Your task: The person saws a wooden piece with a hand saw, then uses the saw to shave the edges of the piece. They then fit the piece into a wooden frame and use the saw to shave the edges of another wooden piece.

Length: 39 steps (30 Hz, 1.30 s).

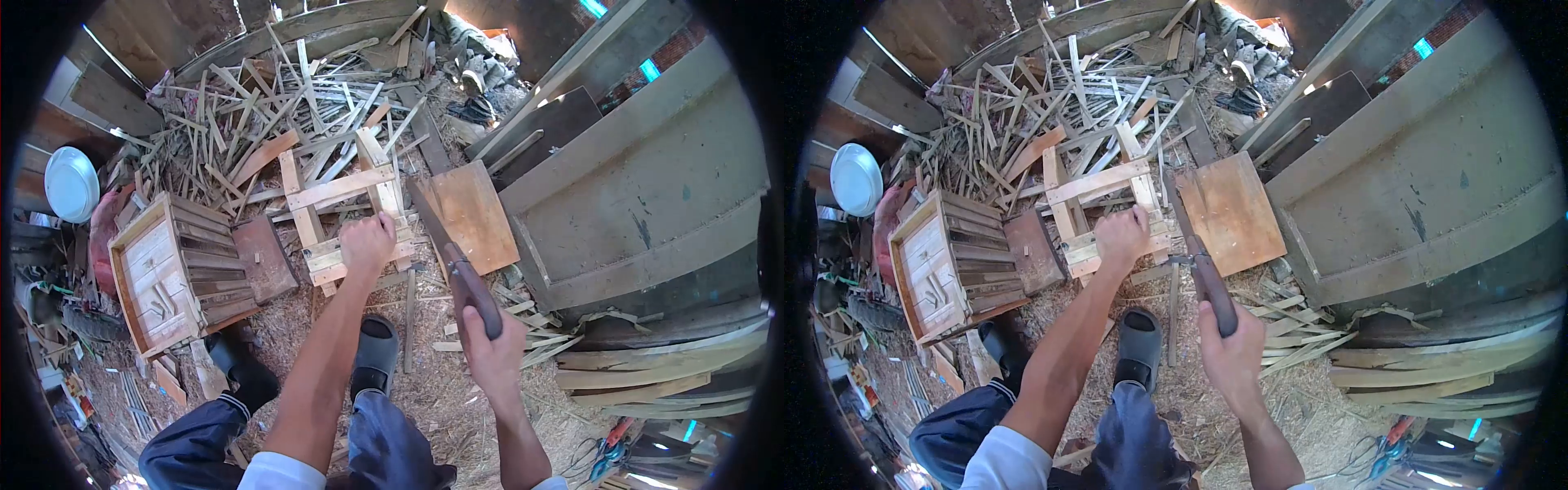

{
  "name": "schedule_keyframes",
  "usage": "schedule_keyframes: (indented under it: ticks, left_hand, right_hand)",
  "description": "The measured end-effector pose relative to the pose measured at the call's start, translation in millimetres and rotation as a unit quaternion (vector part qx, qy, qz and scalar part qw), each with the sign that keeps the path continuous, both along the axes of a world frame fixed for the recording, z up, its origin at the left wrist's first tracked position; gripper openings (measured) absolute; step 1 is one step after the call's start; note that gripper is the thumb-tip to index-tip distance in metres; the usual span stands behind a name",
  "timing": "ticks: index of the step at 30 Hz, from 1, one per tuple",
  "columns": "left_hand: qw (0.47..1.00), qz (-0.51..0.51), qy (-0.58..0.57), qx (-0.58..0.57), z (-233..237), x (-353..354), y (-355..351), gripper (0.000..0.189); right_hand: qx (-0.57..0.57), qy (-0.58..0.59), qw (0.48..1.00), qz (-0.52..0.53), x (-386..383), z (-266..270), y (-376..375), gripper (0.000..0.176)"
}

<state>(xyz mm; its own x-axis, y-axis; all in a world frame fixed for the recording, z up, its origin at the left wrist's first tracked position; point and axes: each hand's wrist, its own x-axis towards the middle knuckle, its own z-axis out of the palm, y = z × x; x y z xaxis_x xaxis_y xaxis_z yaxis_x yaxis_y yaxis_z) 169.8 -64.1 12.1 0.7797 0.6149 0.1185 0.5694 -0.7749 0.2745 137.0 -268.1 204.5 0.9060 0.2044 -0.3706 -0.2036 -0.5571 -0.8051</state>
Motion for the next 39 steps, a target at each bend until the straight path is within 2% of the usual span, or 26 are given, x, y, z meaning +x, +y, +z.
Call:
schedule_keyframes:
  ticks: [2,8,14,17,19,24,26,28,34,39]
  left_hand:
    - [1.0,0.001,-0.006,0.0,2,-1,-2,0.047]
    - [1.0,0.0,-0.004,0.007,-2,-1,-2,0.048]
    - [1.0,-0.001,0.012,-0.004,2,-1,-2,0.049]
    - [0.999,0.003,0.038,-0.011,4,2,1,0.05]
    - [0.999,0.002,0.05,-0.021,3,1,0,0.051]
    - [0.999,-0.002,0.032,-0.01,3,1,3,0.051]
    - [0.999,-0.004,0.039,-0.012,3,0,3,0.051]
    - [0.999,0.003,0.042,-0.017,4,2,3,0.051]
    - [1.0,0.0,0.02,-0.018,-3,2,3,0.051]
    - [1.0,0.003,0.012,-0.008,-2,0,2,0.05]
  right_hand:
    - [0.004,-0.02,1.0,0.017,1,-9,8,0.028]
    - [0.035,0.03,0.999,0.021,-7,-11,4,0.026]
    - [-0.014,0.028,0.998,0.049,-5,-6,3,0.027]
    - [0.012,0.018,1.0,0.022,-9,-10,1,0.028]
    - [-0.007,-0.043,0.999,0.023,-9,-17,4,0.027]
    - [0.016,-0.038,0.999,0.032,2,-41,23,0.028]
    - [0.025,-0.042,0.998,0.034,-1,-39,22,0.028]
    - [-0.013,-0.049,0.998,0.036,-7,-33,12,0.028]
    - [0.006,-0.012,0.999,0.037,-10,-41,10,0.029]
    - [-0.031,-0.037,0.997,0.062,-28,-14,5,0.029]
